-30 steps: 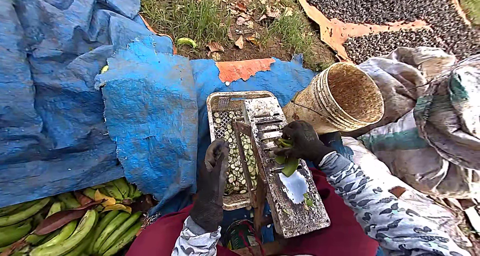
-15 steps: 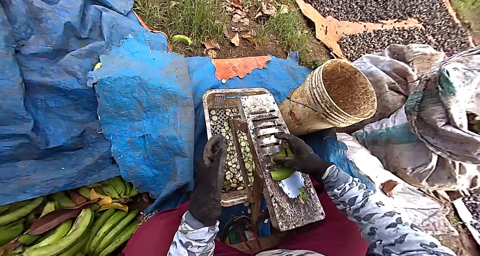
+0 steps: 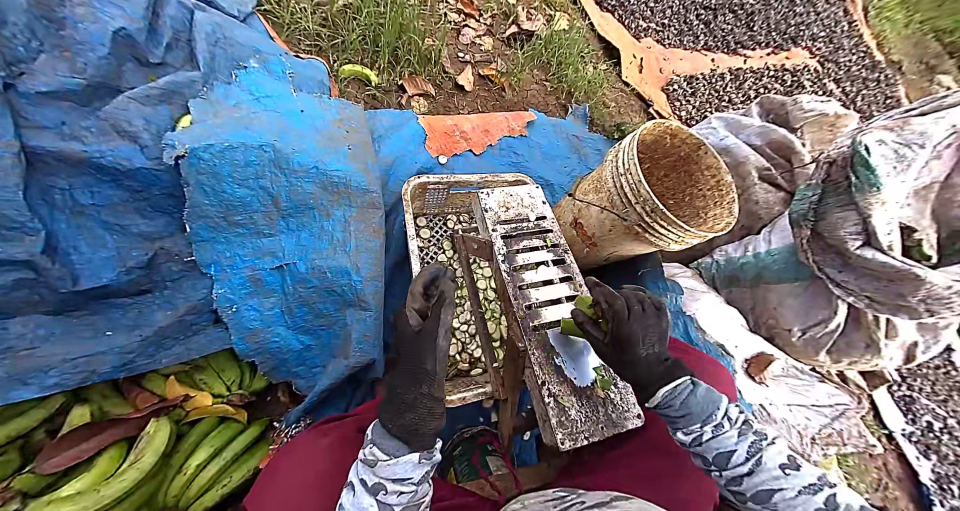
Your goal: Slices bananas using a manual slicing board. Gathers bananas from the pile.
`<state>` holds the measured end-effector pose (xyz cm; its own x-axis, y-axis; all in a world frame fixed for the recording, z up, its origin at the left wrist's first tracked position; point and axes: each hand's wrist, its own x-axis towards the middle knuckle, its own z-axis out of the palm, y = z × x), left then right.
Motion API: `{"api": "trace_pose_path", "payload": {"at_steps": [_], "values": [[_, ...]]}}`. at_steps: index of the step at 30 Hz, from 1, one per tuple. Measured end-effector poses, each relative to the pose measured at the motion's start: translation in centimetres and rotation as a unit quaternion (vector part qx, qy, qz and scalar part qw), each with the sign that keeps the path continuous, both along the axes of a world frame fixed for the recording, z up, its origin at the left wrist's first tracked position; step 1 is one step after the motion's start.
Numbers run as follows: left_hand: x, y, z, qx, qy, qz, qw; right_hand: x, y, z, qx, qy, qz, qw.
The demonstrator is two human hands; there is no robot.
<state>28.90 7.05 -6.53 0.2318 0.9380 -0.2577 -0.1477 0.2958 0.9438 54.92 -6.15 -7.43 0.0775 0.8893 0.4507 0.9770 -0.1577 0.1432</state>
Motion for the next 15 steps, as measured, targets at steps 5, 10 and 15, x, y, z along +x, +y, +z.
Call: {"api": "trace_pose_path", "payload": {"at_steps": [5,10,15], "values": [[-0.2,0.1,0.2,0.001,-0.020,-0.004,1.000,-0.7,9.8,-1.7,-0.149,0.067,-0.050,0.985],[-1.1,0.3,0.7,0.004,-0.028,0.011,1.000,-2.4,8.1,1.1,-0.312,0.097,-0.078,0.942],[-1.5,0.3,0.5,0.011,-0.032,0.011,0.999,-3.5,1.0,-0.6,-0.098,0.047,-0.042,0.993]]}}
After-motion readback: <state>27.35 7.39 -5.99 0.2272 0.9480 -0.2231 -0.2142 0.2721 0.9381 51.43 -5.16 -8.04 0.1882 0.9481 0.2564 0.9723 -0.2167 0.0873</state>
